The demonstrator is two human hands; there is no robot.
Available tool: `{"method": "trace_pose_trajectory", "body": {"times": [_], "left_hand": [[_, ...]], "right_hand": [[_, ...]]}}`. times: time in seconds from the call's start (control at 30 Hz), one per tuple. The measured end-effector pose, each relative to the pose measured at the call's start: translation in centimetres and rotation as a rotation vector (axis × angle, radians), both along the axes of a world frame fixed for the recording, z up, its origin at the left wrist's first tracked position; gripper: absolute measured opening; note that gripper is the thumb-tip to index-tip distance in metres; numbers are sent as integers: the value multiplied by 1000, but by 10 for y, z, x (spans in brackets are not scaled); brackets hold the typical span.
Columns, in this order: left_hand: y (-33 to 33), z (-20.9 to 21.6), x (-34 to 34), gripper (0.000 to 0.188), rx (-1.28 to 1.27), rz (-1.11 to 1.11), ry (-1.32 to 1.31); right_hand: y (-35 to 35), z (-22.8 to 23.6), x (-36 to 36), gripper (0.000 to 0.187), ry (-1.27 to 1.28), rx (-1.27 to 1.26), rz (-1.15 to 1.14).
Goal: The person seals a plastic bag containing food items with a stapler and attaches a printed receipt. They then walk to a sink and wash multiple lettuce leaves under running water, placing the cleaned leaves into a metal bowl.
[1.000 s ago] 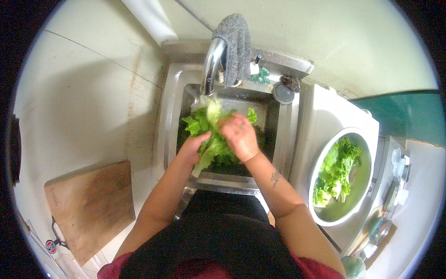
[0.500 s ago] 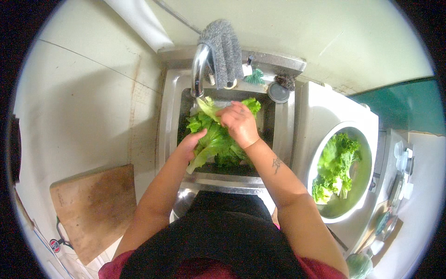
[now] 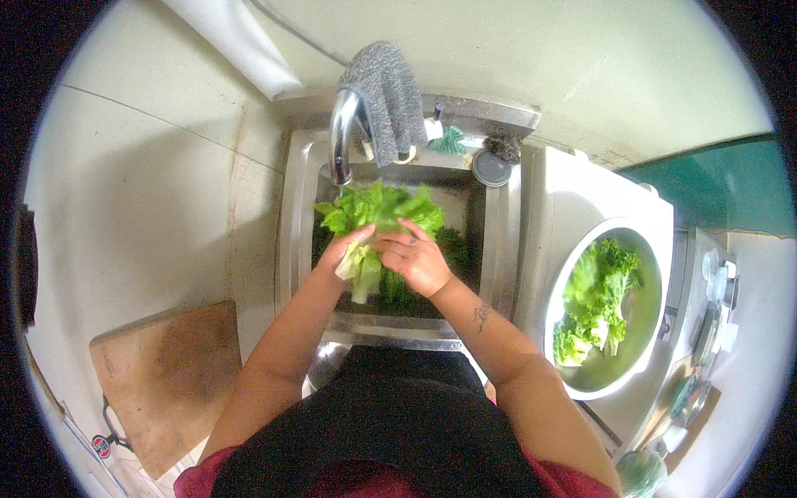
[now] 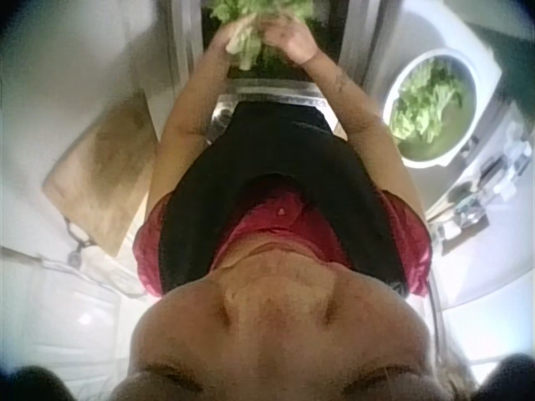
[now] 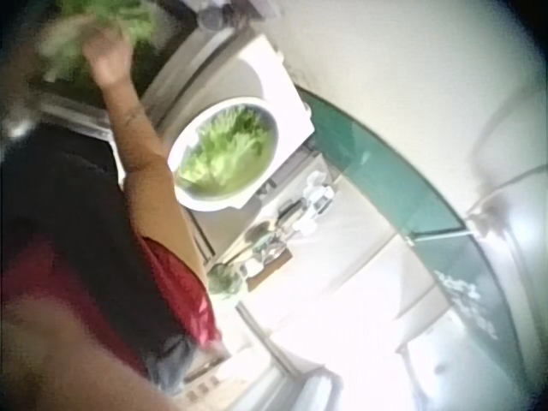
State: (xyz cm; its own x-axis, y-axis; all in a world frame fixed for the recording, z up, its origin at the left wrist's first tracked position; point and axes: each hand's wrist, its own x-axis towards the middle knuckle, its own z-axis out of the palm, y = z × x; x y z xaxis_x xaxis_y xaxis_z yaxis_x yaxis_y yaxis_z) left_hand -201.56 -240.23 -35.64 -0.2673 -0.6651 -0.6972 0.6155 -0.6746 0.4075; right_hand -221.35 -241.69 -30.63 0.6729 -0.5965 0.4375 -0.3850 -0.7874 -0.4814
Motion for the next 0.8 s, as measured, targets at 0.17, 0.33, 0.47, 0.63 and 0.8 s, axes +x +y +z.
{"method": "trace_pose_trajectory", "body": {"times": [0.17,0.33,0.47,0.63,0.8], "left_hand": [[1,-3,-10,33,15,193,120],[5,15,-20,38,59,216,-31],[16,23,-28,41,-92,220,-342],[27,19,-18,50,49,176,-317],[24,45,-12,56,206,238,-160]], "right_hand": [[8,-14,-6,26,-94,325,-306],[-1,-32,9,22,-538,801,-594],[-21,-25,27,39,-690,1139,-754],[-39,-63,12,15,-762,1309,-696],[-43,-99,-15,12,-734,1220,-792]]}}
